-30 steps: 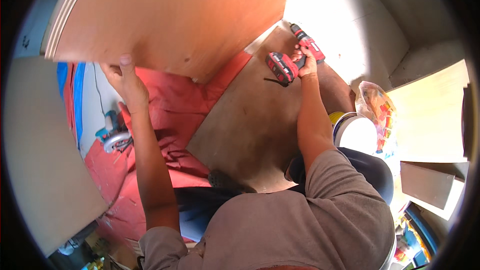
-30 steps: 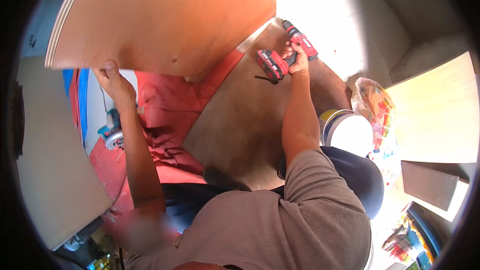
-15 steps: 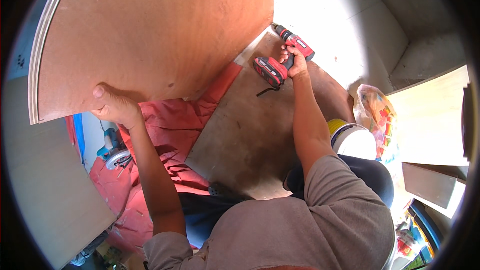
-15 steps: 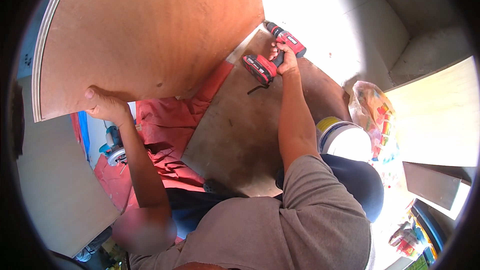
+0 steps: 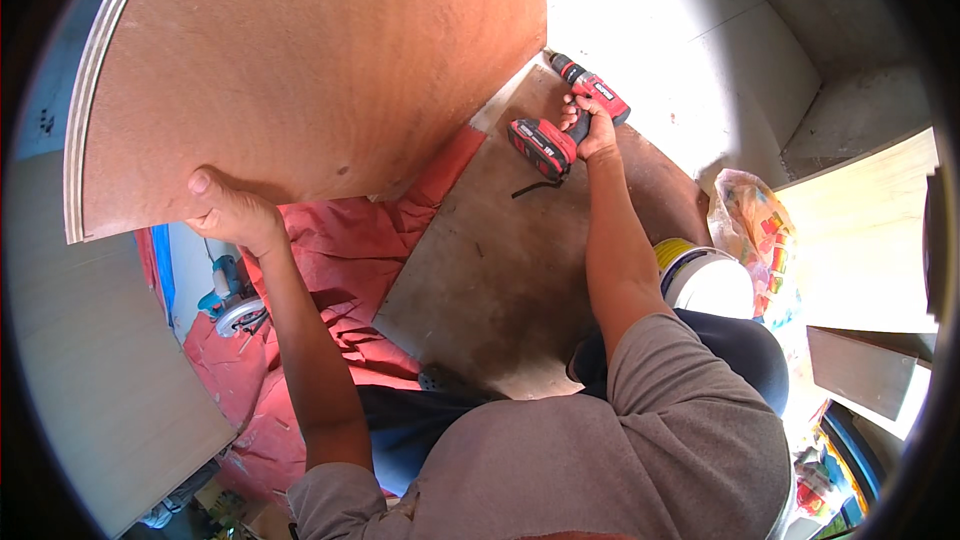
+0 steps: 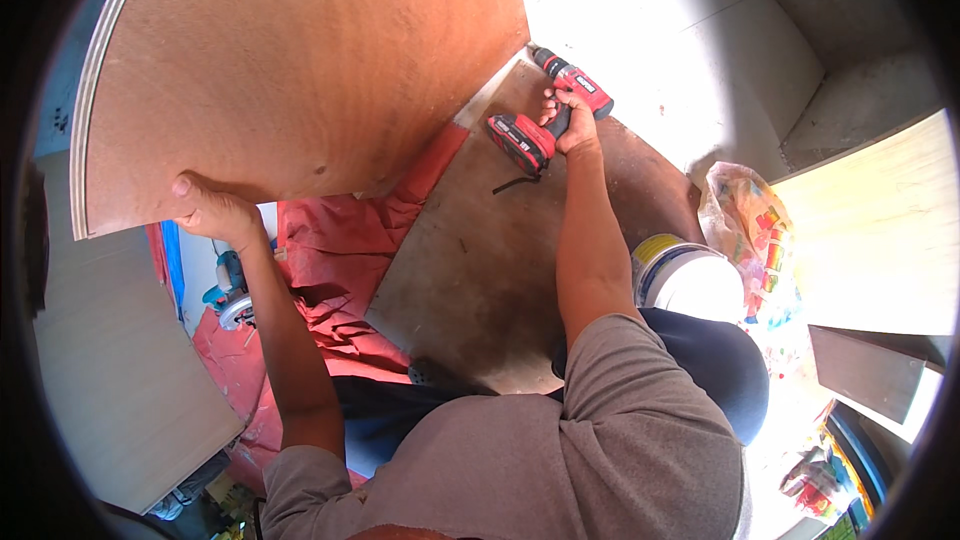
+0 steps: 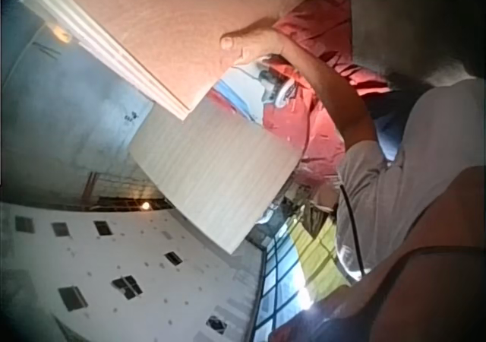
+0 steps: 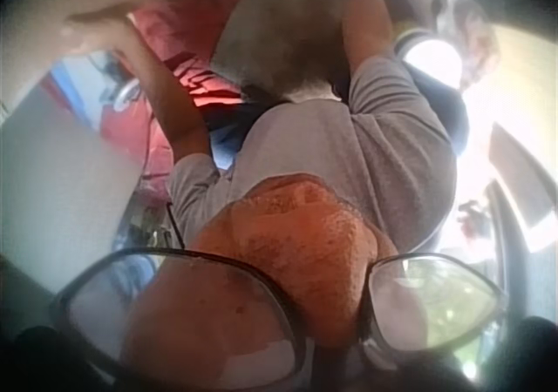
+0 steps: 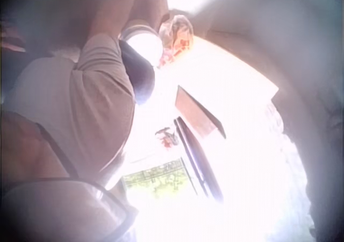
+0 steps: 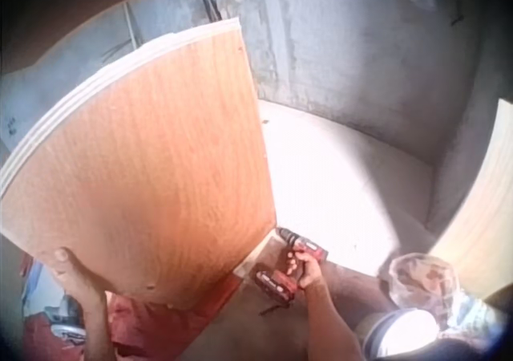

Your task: The person assembles a wooden cabinet by driving screws into its joints using a power drill and repositioning the structure by hand.

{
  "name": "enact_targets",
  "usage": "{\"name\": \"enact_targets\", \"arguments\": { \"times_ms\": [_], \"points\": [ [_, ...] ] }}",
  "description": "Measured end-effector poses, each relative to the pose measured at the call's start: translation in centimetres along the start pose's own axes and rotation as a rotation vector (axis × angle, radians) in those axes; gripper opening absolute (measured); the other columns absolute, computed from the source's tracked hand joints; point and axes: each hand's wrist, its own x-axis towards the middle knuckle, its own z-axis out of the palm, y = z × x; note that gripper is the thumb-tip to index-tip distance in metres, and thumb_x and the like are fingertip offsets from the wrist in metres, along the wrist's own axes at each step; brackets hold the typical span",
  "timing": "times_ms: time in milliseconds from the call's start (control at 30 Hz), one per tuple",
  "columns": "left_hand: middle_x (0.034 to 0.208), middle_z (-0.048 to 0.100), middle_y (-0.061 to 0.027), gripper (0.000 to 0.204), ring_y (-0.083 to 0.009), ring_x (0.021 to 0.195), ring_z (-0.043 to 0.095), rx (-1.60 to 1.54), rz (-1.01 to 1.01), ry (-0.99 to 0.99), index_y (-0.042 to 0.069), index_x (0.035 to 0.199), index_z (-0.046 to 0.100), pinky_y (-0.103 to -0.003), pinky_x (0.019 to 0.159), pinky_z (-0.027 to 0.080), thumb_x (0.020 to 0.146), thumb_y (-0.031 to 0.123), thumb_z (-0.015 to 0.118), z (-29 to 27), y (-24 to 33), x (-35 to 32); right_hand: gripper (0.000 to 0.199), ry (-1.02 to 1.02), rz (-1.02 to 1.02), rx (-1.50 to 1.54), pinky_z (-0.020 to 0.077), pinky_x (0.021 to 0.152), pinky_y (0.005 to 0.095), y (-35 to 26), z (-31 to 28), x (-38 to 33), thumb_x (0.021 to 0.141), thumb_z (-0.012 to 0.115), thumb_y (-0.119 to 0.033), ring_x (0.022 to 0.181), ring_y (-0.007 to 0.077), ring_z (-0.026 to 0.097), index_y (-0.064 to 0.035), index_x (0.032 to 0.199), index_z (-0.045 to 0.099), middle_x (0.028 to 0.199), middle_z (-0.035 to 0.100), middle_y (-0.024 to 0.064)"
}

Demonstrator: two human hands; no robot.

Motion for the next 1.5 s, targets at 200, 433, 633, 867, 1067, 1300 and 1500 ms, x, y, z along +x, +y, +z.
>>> {"name": "enact_targets", "arguments": {
  "times_ms": [200, 433, 633, 867, 1067, 1300, 1500],
  "points": [
    [0.099, 0.063, -0.0124, 0.07, -0.0198, 0.091, 0.056, -0.028, -0.011, 0.002, -0.007, 0.103, 0.059, -0.036, 0.082, 0.049, 0.092, 0.062, 0.064, 0.1, -0.2, 0.0, 0.022, -0.017, -0.005, 0.013, 0.0468, 0.063, 0.0287, -0.4, -0.2, 0.0, 0.089, 0.064, -0.016, 0.065, 0.0132, 0.051, 0.0008, 0.104, 0.062, 0.078, 0.056, 0.0034],
    [0.104, 0.061, -0.0131, 0.067, -0.021, 0.096, 0.056, -0.044, -0.085, -0.059, -0.007, 0.108, 0.056, -0.036, 0.088, 0.047, 0.092, 0.057, 0.068, -1.4, -2.1, 0.4, 0.024, 0.008, 0.042, 0.046, 0.0475, 0.063, 0.0293, -0.5, 0.2, -0.1, 0.09, 0.065, -0.016, 0.065, 0.0145, 0.051, 0.0019, 0.104, 0.063, 0.077, 0.057, 0.0046],
    [0.102, 0.061, -0.0125, 0.068, -0.0206, 0.094, 0.056, -0.045, -0.081, -0.031, -0.007, 0.105, 0.057, -0.036, 0.087, 0.047, 0.091, 0.058, 0.068, -0.6, -1.2, 0.1, 0.024, 0.001, 0.054, 0.051, 0.0473, 0.064, 0.0293, -0.8, -0.2, 0.0, 0.09, 0.065, -0.017, 0.066, 0.0146, 0.052, 0.0017, 0.105, 0.063, 0.078, 0.057, 0.0048],
    [0.1, 0.06, -0.0122, 0.067, -0.0207, 0.093, 0.055, -0.033, -0.065, -0.026, -0.007, 0.103, 0.056, -0.036, 0.086, 0.047, 0.091, 0.059, 0.068, -0.8, -1.1, 0.4, 0.024, -0.023, 0.071, 0.056, 0.047, 0.064, 0.029, -0.9, 0.3, 0.0, 0.09, 0.065, -0.018, 0.065, 0.0142, 0.051, 0.001, 0.104, 0.062, 0.079, 0.057, 0.0044],
    [0.074, 0.048, -0.0009, 0.059, -0.0142, 0.073, 0.044, -0.072, 0.047, 0.091, 0.003, 0.077, 0.05, -0.032, 0.067, 0.042, 0.093, 0.058, 0.065, 1.3, 0.9, 0.1, 0.019, 0.001, 0.093, 0.082, 0.0464, 0.062, 0.0296, -1.1, 0.2, 0.1, 0.089, 0.066, -0.017, 0.063, 0.0139, 0.051, -0.0005, 0.097, 0.063, 0.076, 0.057, 0.0041],
    [0.072, 0.044, 0.0009, 0.059, -0.013, 0.071, 0.039, -0.02, 0.03, 0.025, 0.005, 0.074, 0.045, -0.032, 0.063, 0.037, 0.094, 0.056, 0.065, 0.0, -0.9, 0.4, 0.015, -0.025, 0.126, 0.169, 0.0464, 0.062, 0.0293, -1.1, -0.4, 0.5, 0.087, 0.069, -0.013, 0.063, 0.0137, 0.05, -0.0019, 0.092, 0.061, 0.074, 0.054, 0.0025],
    [0.071, 0.039, 0.0026, 0.059, -0.0124, 0.07, 0.037, -0.021, 0.014, 0.025, 0.007, 0.072, 0.042, -0.031, 0.062, 0.035, 0.094, 0.056, 0.065, 0.0, -0.8, 0.1, 0.016, -0.015, 0.138, 0.17, 0.047, 0.063, 0.03, -1.2, -0.1, 0.6, 0.088, 0.07, -0.014, 0.063, 0.0131, 0.051, -0.0029, 0.093, 0.06, 0.075, 0.054, 0.0019]
  ]
}}
